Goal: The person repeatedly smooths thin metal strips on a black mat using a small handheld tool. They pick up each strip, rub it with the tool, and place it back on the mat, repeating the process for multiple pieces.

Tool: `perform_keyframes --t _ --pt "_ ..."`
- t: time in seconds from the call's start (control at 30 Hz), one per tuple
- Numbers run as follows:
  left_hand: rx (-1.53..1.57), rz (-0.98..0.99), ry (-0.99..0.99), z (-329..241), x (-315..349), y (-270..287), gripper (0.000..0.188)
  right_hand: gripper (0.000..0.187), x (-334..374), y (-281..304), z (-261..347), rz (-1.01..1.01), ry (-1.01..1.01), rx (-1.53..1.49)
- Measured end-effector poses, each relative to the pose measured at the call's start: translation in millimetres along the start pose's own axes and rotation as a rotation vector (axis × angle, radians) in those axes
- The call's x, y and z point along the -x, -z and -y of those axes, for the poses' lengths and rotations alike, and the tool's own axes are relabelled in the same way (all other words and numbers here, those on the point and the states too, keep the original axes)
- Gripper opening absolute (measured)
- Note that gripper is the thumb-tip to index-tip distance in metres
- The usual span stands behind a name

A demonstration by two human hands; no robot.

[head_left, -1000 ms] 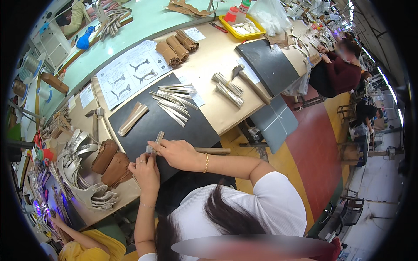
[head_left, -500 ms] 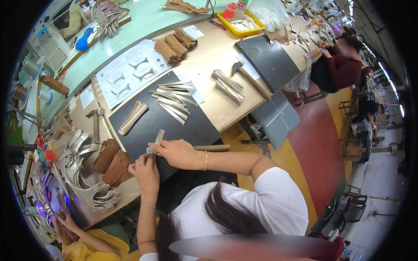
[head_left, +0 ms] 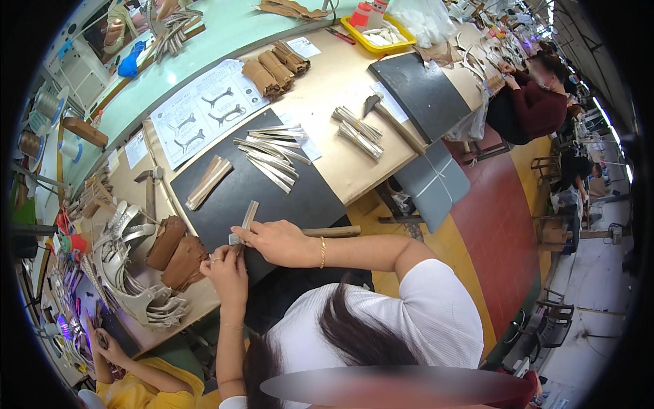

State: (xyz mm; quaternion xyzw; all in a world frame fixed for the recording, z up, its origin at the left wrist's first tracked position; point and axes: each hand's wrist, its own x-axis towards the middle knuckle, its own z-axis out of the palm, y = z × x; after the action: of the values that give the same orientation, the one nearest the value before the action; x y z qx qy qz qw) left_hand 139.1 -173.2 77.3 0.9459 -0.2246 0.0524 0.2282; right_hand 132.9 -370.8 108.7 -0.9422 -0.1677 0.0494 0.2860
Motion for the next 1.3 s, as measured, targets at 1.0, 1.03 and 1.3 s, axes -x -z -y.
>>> perform_keyframes --t 1.0,1.03,1.3 --pt "-0.082 -0.126 -0.077 6.0 17.4 -1.8 0.014 0.059 -2.9 5.3 1.5 0.048 0.056 0.061" --pt "-0.092 -0.139 -0.085 6.1 17.6 -2.9 0.014 0.059 -3.0 5.3 2.2 0.007 0.077 0.038" --pt "-0.117 -0.155 -0.083 10.8 22.7 -5.3 0.015 0.059 -2.5 -7.2 8.0 0.007 0.095 0.003"
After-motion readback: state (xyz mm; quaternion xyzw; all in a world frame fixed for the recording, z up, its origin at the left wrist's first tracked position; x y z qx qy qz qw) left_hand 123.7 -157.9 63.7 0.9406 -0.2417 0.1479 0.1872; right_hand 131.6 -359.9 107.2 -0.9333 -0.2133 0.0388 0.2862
